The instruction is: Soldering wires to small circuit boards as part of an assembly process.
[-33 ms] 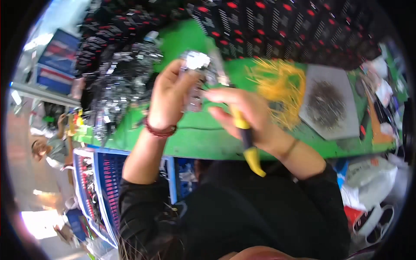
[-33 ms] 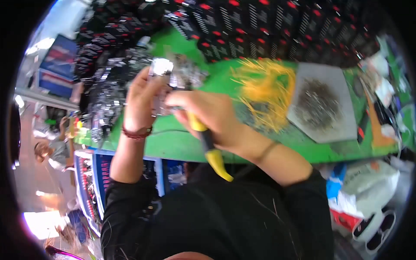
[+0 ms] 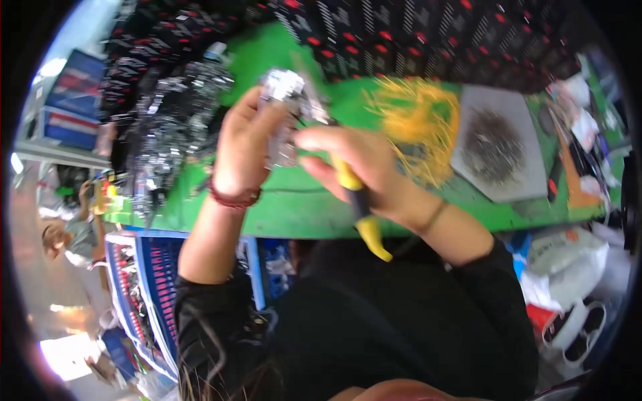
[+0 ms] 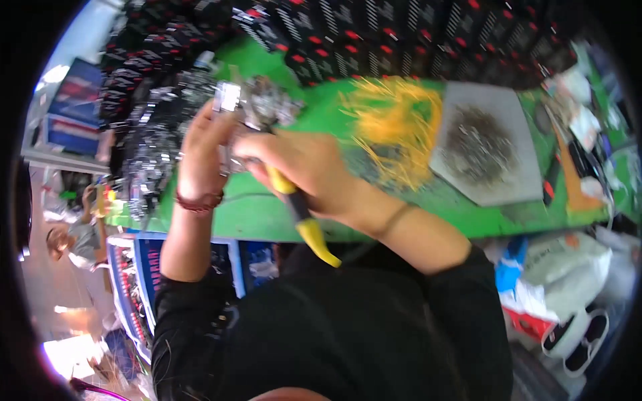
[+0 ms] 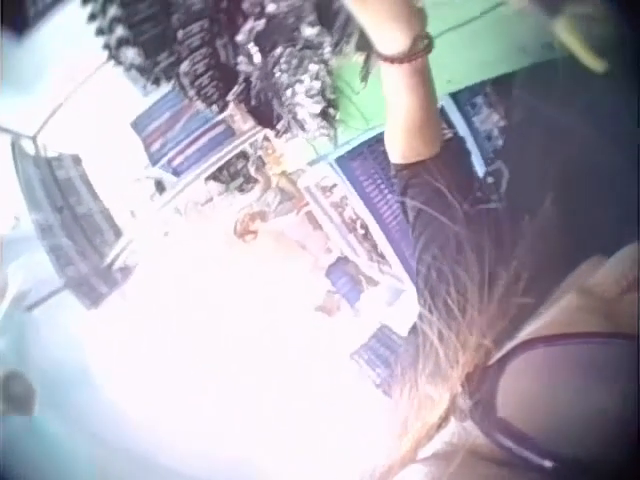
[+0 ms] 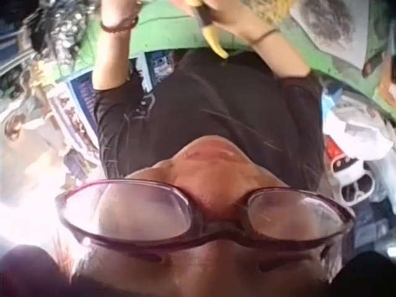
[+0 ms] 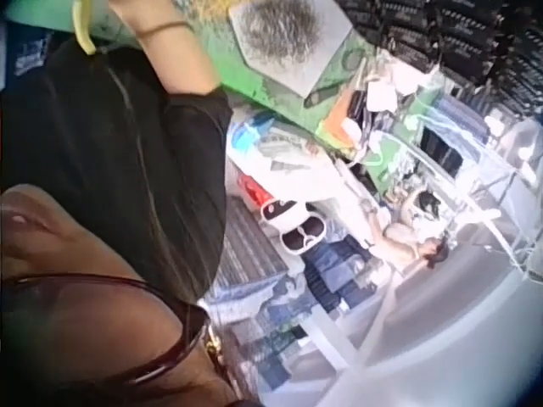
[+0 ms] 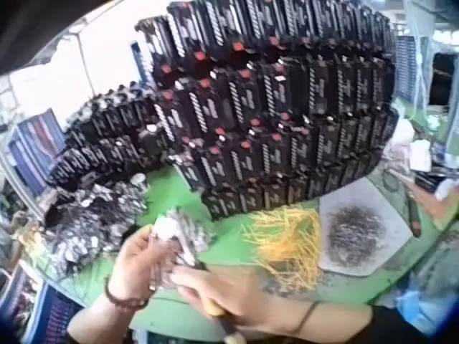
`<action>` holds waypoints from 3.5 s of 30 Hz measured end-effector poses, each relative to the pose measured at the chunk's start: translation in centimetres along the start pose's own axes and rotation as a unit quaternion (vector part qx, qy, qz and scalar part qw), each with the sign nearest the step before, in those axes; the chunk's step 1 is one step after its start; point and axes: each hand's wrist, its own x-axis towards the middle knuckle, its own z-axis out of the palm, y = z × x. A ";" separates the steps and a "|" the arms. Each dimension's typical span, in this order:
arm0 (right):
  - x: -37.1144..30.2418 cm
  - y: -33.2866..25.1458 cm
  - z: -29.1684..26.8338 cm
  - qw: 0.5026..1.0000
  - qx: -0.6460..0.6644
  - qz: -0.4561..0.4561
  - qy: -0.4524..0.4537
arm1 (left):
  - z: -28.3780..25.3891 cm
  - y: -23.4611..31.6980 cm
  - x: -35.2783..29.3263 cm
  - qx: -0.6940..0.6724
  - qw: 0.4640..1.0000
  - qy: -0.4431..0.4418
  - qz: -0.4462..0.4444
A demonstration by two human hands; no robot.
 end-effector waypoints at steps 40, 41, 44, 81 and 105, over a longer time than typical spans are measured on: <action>-10.4 3.0 -1.4 0.951 0.038 0.280 -0.126 | 2.0 -8.9 -3.2 0.410 0.901 -0.142 0.021; -11.1 3.3 -1.7 0.941 0.061 0.315 -0.111 | 2.3 -9.3 -3.2 0.403 0.905 -0.130 0.034; -11.8 2.9 -2.9 0.930 0.060 0.360 -0.044 | 2.3 -11.0 -3.5 0.406 0.907 -0.046 0.096; -12.5 1.8 -1.7 0.925 0.050 0.376 0.003 | 4.1 -11.3 -6.2 0.421 0.904 -0.035 0.063; -13.0 1.3 -2.0 0.940 0.054 0.338 -0.011 | 4.3 -11.5 -6.5 0.400 0.915 0.011 0.046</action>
